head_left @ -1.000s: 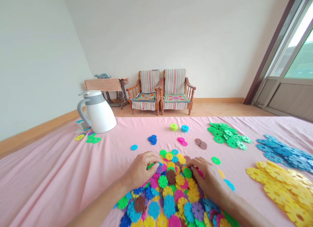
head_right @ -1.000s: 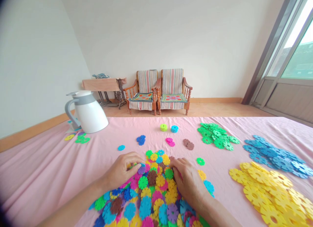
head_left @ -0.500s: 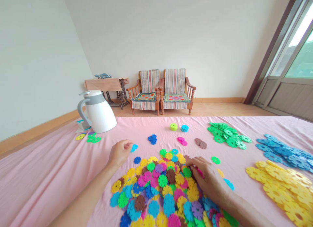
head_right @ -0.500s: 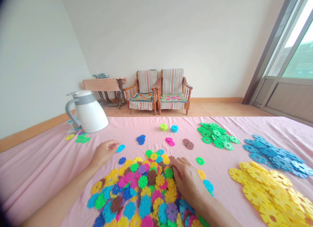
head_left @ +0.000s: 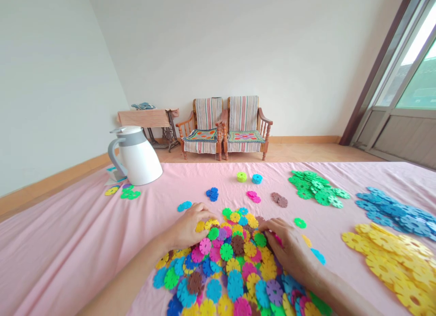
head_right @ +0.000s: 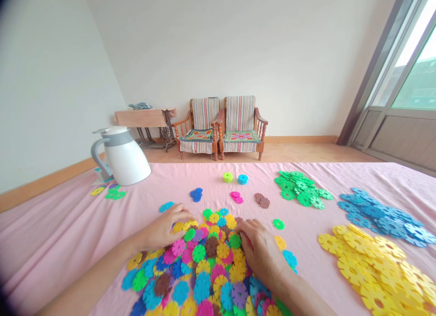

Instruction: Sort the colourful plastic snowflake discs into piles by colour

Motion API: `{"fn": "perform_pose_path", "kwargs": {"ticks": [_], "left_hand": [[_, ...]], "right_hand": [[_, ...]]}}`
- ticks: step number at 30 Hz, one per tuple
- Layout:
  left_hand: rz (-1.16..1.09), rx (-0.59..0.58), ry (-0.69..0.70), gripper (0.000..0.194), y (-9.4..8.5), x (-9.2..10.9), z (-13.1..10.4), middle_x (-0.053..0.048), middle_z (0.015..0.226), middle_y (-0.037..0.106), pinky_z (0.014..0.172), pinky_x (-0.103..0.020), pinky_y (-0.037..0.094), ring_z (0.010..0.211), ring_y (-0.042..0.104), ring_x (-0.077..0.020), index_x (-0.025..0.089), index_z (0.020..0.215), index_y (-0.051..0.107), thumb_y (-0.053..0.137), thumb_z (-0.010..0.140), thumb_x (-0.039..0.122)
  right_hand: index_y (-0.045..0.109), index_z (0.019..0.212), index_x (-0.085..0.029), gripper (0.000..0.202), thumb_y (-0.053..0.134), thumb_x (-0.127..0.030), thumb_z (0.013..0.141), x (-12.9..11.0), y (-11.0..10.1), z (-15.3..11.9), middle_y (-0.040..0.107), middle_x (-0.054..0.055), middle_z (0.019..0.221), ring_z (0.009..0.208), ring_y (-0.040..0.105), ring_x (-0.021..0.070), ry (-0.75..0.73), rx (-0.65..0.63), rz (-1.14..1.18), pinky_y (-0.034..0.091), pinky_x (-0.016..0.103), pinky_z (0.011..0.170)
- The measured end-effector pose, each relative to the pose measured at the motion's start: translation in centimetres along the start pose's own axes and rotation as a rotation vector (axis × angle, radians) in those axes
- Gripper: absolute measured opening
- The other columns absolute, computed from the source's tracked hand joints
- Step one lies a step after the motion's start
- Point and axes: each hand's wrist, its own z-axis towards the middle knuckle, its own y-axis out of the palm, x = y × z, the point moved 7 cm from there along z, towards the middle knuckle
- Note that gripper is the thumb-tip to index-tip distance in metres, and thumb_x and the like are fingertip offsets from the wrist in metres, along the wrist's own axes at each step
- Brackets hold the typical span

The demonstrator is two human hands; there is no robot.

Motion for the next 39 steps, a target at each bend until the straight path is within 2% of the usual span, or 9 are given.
{"fn": "perform_pose_path", "kwargs": {"ticks": [6,10,14,17,20,27,30,33,39], "left_hand": [[-0.046,0.003,-0.034,0.034,-0.1,-0.1,0.3,-0.003,0.095,0.059,0.086,-0.031,0.043,0.094,0.054,-0.0207,0.02,0.09,0.061,0.057,0.059,0.009],[-0.181,0.021,-0.074,0.026,-0.2,-0.1,0.3,0.0,0.083,0.062,0.07,-0.025,0.045,0.076,0.057,-0.0158,0.019,0.088,0.057,0.054,0.064,0.011],[-0.28,0.18,-0.115,0.015,-1.5,0.4,0.2,0.0,0.078,0.064,0.062,-0.022,0.044,0.068,0.057,-0.0133,0.018,0.085,0.059,0.052,0.073,0.015],[-0.327,0.279,-0.109,0.011,-2.0,1.7,0.0,-0.002,0.08,0.065,0.064,-0.022,0.045,0.071,0.058,-0.0133,0.017,0.087,0.061,0.053,0.078,0.021],[-0.392,0.263,-0.071,0.013,-1.4,4.0,-0.4,-0.003,0.081,0.066,0.066,-0.023,0.047,0.072,0.058,-0.0138,0.017,0.089,0.062,0.055,0.081,0.025],[-0.463,0.21,-0.008,0.011,0.3,7.8,-1.1,-0.002,0.082,0.069,0.071,-0.024,0.05,0.076,0.062,-0.015,0.02,0.088,0.067,0.061,0.078,0.02],[-0.44,0.273,-0.041,0.014,0.1,6.5,-0.9,-0.002,0.086,0.069,0.073,-0.025,0.05,0.077,0.062,-0.0152,0.021,0.091,0.067,0.06,0.08,0.025],[-0.444,0.456,-0.155,0.017,-1.2,3.1,-1.0,-0.004,0.084,0.07,0.073,-0.027,0.05,0.077,0.063,-0.0165,0.019,0.088,0.066,0.055,0.082,0.031],[-0.574,0.855,-0.388,0.025,-4.1,-4.4,-2.7,-0.004,0.079,0.066,0.072,-0.03,0.052,0.076,0.063,-0.0179,0.014,0.088,0.061,0.055,0.078,0.036]], "right_hand": [[0.063,0.086,-0.021,0.028,0.036,-0.014,0.088,-0.3,-0.1,0.0,0.062,0.004,0.082,0.081,0.056,0.0182,0.002,-0.002,-0.013,0.043,0.032,0.074],[0.062,0.086,-0.021,0.027,0.036,-0.014,0.089,-0.2,-0.1,0.0,0.063,0.004,0.084,0.083,0.057,0.0184,0.0,0.005,-0.011,0.044,0.032,0.076],[0.063,0.095,-0.022,0.026,0.039,-0.015,0.089,-0.7,-0.6,0.0,0.064,0.005,0.095,0.093,0.057,0.0196,-0.019,0.053,0.004,0.044,0.034,0.082],[0.061,0.103,-0.024,0.024,0.043,-0.019,0.089,-2.0,-1.3,-0.1,0.063,0.006,0.106,0.102,0.055,0.0203,-0.035,0.103,0.045,0.044,0.036,0.088],[0.06,0.101,-0.024,0.019,0.046,-0.025,0.089,-3.5,-1.3,-0.3,0.064,0.004,0.104,0.097,0.058,0.0185,0.002,0.071,0.162,0.046,0.034,0.084],[0.058,0.082,-0.021,0.01,0.051,-0.027,0.086,-5.4,-0.3,-0.9,0.065,0.0,0.078,0.073,0.059,0.0134,0.063,-0.012,0.384,0.048,0.025,0.067],[0.057,0.082,-0.02,0.016,0.046,-0.03,0.088,-4.3,-1.7,-0.7,0.063,0.001,0.074,0.069,0.058,0.0139,0.091,0.066,0.348,0.048,0.025,0.064],[0.057,0.081,-0.021,0.017,0.046,-0.033,0.086,-2.1,-5.0,-0.6,0.063,0.002,0.072,0.068,0.058,0.0159,0.138,0.179,0.192,0.048,0.027,0.064],[0.055,0.066,-0.023,0.02,0.047,-0.035,0.079,5.6,-10.3,-3.0,0.062,0.004,0.062,0.058,0.057,0.0172,0.281,0.117,-0.06,0.046,0.031,0.058]]}}
